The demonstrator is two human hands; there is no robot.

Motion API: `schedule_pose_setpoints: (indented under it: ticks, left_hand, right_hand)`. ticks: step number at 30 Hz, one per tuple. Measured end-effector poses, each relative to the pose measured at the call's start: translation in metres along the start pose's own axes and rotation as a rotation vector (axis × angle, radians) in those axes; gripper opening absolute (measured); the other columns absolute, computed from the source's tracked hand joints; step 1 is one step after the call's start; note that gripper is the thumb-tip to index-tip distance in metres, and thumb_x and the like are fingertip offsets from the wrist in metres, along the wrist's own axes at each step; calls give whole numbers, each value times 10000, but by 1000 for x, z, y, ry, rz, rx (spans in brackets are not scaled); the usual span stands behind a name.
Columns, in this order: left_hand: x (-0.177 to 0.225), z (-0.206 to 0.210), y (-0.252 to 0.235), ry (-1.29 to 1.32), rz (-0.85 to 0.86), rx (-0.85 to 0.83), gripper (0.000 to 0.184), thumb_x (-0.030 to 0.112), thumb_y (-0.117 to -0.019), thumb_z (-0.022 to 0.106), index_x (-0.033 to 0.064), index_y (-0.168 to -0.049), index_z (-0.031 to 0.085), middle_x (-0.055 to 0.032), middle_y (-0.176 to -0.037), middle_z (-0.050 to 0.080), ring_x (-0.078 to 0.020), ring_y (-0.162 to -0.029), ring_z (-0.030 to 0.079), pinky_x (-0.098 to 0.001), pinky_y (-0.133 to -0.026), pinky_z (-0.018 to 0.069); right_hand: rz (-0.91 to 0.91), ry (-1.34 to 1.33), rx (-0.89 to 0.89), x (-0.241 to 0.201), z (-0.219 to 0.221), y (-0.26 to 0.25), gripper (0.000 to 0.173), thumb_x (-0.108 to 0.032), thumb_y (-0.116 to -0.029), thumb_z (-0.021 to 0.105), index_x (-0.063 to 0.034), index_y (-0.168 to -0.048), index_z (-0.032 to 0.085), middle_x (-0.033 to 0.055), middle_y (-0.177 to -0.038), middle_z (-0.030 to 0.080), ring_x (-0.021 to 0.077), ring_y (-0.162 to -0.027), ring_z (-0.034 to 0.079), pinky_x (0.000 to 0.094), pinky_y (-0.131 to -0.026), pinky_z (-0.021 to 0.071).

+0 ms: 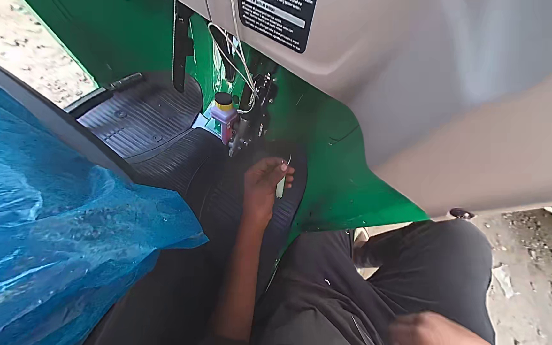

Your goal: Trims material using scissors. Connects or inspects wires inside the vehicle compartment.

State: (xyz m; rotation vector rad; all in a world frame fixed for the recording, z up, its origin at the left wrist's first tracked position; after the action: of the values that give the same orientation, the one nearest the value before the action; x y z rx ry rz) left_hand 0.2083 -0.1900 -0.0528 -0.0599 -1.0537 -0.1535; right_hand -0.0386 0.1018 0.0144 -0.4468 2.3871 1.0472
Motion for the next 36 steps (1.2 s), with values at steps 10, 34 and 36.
schedule_pose_setpoints:
  ticks: [10, 34, 36]
  left_hand:
    - [20, -6, -63, -133, 29, -3, 139, 87, -1001, 635, -2, -1104, 668, -108, -962, 709, -227, -828, 723, -417, -746, 645]
    - [31, -17, -42, -142, 131, 36, 120, 102, -986, 658, 53, -1089, 696, -77, -981, 709, -203, -812, 721, -375, -722, 647]
    - [35, -17, -44, -139, 157, 38, 113, 85, -981, 660, 42, -1077, 700, -84, -974, 711, -205, -809, 720, -377, -725, 645]
  right_hand:
    - [-246, -997, 1305, -60, -135, -235, 300, -142, -1049, 573, -73, -1341, 578, 84, -973, 626, 192, -768, 644, 361, -682, 598]
    - [-95, -913, 1846, -17, -193, -259, 117, -170, -976, 716, -68, -1029, 739, -17, -843, 641, 41, -708, 581, 172, -648, 493]
    - [-97, -860, 1822, -23, -195, -257, 119, -195, -952, 751, -84, -996, 750, -27, -815, 622, 42, -684, 560, 176, -629, 485]
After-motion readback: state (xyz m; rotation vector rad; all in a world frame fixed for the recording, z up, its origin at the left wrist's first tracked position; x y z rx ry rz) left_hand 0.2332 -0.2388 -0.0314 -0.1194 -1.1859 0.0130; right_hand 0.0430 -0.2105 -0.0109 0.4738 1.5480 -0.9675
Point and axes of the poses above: each hand's wrist, its own y-axis away from the middle knuckle, its own z-axis out of the palm, x = y × z, the point moved 6 cm from there along -y, towards the middle knuckle
